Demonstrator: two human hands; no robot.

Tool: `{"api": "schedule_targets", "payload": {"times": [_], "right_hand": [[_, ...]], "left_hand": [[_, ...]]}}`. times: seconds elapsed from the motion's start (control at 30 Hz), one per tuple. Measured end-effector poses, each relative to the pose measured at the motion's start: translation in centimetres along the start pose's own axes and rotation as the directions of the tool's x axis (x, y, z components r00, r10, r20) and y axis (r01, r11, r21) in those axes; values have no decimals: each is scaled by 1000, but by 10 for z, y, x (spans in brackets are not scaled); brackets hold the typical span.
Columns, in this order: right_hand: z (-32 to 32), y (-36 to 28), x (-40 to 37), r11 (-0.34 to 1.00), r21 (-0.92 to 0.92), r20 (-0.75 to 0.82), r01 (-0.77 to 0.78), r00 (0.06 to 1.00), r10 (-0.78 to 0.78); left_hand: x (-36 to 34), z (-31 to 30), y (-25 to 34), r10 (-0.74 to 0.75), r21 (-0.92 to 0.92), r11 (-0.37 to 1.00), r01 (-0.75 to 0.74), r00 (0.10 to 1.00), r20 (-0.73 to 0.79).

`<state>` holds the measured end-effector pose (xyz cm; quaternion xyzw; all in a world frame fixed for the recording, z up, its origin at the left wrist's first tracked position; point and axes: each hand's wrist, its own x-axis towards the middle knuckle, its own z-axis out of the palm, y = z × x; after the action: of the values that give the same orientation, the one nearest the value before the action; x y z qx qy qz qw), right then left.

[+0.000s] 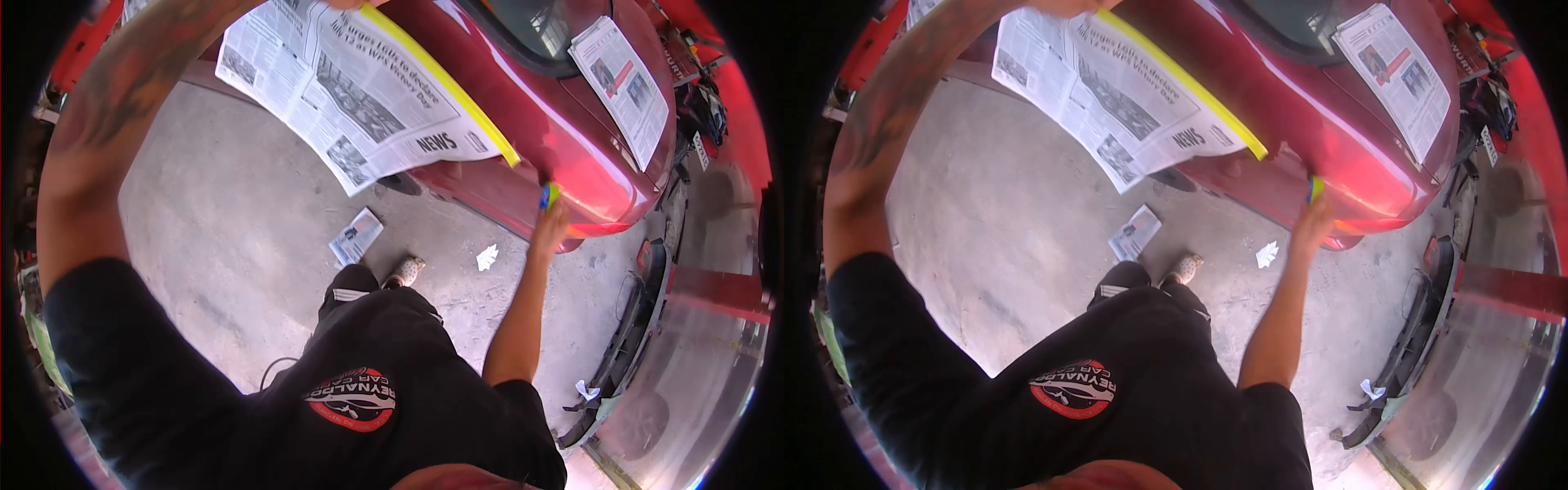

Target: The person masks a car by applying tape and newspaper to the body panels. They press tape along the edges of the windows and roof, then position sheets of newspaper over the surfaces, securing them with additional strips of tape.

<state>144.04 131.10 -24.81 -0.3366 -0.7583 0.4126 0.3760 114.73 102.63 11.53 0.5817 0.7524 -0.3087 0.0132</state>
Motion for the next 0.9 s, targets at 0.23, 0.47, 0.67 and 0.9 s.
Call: {"api": "schedule_targets", "payload": {"times": [0.23, 0.47, 0.67, 0.9], "right_hand": [[-32, -144, -33, 868, 440, 438, 229, 789, -430], [-11, -255, 2, 900, 415, 427, 134, 845, -322], [69, -406, -34, 769, 200, 283, 607, 716, -638], [136, -517, -58, 689, 8, 277, 725, 660, -698]], "left_hand": [[-51, 26, 33, 13, -233, 965, -117, 914, -405], [-97, 107, 11, -182, -673, 716, -184, 882, -434], [-147, 221, -29, -380, -801, 502, -326, 749, -542], [-218, 263, -95, -370, -904, 253, -344, 829, -419]]}}
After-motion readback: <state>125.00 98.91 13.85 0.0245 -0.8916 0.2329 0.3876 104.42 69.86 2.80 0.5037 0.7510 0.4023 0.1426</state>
